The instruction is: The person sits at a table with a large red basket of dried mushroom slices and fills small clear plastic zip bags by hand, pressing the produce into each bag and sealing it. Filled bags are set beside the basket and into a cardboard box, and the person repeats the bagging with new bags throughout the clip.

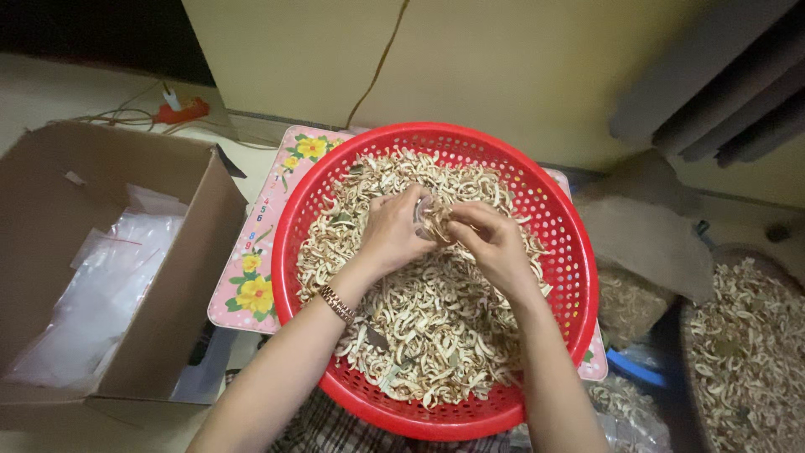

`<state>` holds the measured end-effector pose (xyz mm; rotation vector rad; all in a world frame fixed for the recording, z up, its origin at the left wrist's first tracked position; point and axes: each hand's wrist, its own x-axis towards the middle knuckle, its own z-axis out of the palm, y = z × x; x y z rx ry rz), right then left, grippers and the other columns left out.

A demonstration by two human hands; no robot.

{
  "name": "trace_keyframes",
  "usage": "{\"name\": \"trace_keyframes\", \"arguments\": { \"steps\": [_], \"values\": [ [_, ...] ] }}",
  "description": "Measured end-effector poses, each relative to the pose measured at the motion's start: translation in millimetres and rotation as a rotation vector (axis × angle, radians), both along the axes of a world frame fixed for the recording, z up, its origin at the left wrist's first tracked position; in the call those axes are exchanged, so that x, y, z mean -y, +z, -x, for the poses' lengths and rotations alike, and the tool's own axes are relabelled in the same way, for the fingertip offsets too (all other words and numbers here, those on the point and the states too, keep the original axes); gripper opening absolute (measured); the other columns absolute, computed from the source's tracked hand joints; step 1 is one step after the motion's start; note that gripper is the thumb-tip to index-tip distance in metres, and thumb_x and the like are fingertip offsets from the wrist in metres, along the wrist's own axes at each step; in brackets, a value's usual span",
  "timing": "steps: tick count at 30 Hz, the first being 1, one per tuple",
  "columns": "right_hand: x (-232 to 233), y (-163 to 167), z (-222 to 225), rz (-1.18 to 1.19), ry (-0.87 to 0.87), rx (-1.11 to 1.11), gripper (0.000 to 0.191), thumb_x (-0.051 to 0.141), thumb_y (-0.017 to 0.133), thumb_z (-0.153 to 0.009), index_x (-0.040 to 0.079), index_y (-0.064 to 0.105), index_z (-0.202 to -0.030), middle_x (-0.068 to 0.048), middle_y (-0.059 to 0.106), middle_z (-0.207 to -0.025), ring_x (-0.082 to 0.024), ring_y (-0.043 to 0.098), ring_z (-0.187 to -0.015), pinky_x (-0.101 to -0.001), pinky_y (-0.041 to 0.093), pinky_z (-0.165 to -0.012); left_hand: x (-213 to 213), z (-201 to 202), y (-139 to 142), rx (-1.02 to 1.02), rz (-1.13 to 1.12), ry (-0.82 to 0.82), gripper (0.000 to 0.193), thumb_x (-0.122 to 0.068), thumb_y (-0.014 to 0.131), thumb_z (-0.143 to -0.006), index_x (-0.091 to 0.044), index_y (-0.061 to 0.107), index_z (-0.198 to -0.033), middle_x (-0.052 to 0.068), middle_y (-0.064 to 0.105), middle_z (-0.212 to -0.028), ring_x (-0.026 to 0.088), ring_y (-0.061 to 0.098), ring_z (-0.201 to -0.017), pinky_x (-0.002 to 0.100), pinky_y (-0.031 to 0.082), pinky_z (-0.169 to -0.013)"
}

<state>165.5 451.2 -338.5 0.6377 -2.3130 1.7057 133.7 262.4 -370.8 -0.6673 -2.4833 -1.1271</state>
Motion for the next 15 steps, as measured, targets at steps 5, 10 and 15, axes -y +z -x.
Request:
{"name": "trace_keyframes", "arguments": {
  "steps": [5,10,15],
  "values": [
    [-1,-6,3,-0.075,-0.127,-0.047,0.014,0.003,0.078,-0.086,-0.001,0.079,-0.099,-0.007,0.074,-0.101,-0.016,0.07,-0.094,-0.0302,0.059,-0.086,-5,-4,0,-0.105,0.018,-0.075,0.06,-0.049,0.09,-0.069,-0.015,0.057,-0.106,0.004,0.069,-0.101,0.023,0.067,-0.103,0.047,0.034,-0.103],
    [3,-11,4,0.133,-0.24,0.419,0.034,0.002,0.08,-0.078,0.004,0.059,-0.105,-0.009,0.069,-0.094,-0.019,0.066,-0.08,-0.0356,0.053,-0.068,-16,-11,-2,-0.173,0.085,-0.092,0.059,-0.038,0.09,-0.067,-0.015,0.056,-0.11,0.003,0.068,-0.104,0.022,0.065,-0.107,0.047,0.034,-0.105],
    [7,-30,14,0.087,-0.101,0.503,0.035,-0.009,0.06,-0.069,0.001,0.065,-0.103,-0.009,0.072,-0.094,-0.018,0.07,-0.084,-0.035,0.06,-0.072,-26,-17,-1,-0.328,0.287,-0.165,0.062,-0.03,0.089,-0.069,-0.014,0.056,-0.119,0.003,0.067,-0.118,0.019,0.062,-0.117,0.052,0.029,-0.117]
  ]
}}
